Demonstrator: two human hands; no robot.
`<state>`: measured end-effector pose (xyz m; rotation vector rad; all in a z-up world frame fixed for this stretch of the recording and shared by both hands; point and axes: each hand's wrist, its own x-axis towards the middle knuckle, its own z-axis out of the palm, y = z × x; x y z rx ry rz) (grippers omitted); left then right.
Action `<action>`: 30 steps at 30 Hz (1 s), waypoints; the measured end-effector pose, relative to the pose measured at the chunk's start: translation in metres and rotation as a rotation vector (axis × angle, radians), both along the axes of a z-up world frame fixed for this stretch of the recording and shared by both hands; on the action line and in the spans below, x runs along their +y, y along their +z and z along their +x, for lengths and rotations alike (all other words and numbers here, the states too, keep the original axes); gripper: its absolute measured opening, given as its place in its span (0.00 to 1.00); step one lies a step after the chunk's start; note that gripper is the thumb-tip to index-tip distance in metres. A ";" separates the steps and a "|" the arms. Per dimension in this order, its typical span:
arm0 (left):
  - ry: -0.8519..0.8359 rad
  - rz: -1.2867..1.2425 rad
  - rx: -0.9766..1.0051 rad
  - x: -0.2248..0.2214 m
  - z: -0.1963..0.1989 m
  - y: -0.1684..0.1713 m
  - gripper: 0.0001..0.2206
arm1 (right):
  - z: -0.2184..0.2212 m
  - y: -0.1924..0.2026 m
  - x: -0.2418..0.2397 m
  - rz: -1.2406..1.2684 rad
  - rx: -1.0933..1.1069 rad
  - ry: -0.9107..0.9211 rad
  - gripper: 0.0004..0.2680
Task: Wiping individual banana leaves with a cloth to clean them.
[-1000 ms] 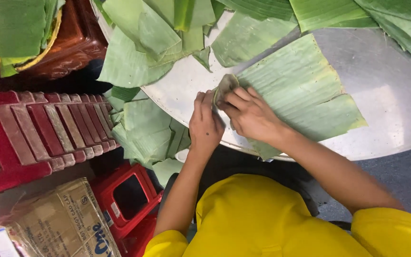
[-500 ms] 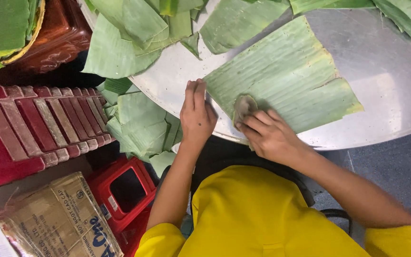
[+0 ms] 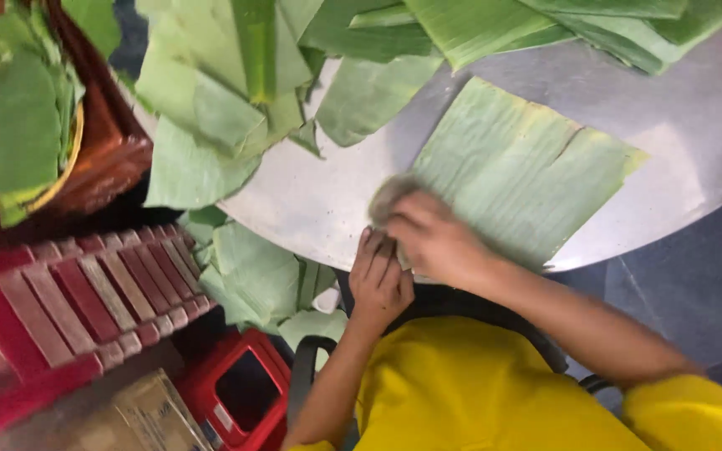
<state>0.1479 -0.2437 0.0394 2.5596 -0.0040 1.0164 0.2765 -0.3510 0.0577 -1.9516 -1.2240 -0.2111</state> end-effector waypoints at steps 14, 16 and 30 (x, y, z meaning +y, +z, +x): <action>-0.020 -0.053 -0.123 0.005 0.010 0.000 0.09 | 0.178 -0.004 -0.013 -0.172 -0.420 -0.263 0.08; -0.019 -0.059 -0.116 0.006 0.009 0.002 0.09 | 0.091 -0.005 0.000 -0.368 -0.614 -0.137 0.05; -0.014 -0.077 -0.093 0.000 0.011 0.002 0.10 | 0.098 -0.051 -0.051 0.538 0.626 0.228 0.10</action>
